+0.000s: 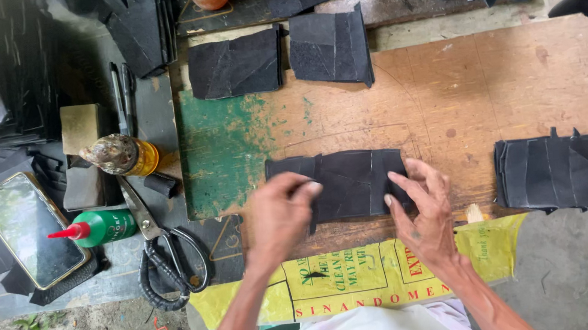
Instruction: The person aligns and folds black fabric pieces on a wooden workbench, pressing edges together by hand. They repeatedly pick up, align, and fold the pieces, stacking them as they complete each unit.
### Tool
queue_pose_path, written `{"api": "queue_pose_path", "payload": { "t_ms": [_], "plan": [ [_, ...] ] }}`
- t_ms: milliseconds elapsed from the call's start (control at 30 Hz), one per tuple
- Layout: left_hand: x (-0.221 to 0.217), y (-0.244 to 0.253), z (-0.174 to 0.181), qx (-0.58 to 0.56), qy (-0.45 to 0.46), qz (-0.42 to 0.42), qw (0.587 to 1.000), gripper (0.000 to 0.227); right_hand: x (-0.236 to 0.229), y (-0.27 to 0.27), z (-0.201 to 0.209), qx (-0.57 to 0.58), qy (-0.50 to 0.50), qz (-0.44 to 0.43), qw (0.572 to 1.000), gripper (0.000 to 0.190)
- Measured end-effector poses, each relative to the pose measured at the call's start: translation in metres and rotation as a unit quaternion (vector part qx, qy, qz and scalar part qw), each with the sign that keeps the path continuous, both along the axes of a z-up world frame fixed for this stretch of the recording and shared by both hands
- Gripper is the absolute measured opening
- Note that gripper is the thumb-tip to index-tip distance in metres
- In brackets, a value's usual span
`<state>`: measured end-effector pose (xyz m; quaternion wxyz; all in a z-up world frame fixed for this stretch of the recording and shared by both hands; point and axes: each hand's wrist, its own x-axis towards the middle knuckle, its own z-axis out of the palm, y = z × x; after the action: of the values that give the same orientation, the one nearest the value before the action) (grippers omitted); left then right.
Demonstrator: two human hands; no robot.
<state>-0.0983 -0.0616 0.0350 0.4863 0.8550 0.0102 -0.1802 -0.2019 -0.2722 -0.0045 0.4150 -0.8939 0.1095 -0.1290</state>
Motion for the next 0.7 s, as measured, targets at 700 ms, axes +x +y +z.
{"api": "queue_pose_path", "payload": {
  "t_ms": [700],
  "plan": [
    [0.006,-0.091,-0.055,0.102,-0.296,-0.188,0.931,0.023,0.022,-0.018,-0.024,-0.019,-0.103,0.046,0.993,0.024]
  ]
}}
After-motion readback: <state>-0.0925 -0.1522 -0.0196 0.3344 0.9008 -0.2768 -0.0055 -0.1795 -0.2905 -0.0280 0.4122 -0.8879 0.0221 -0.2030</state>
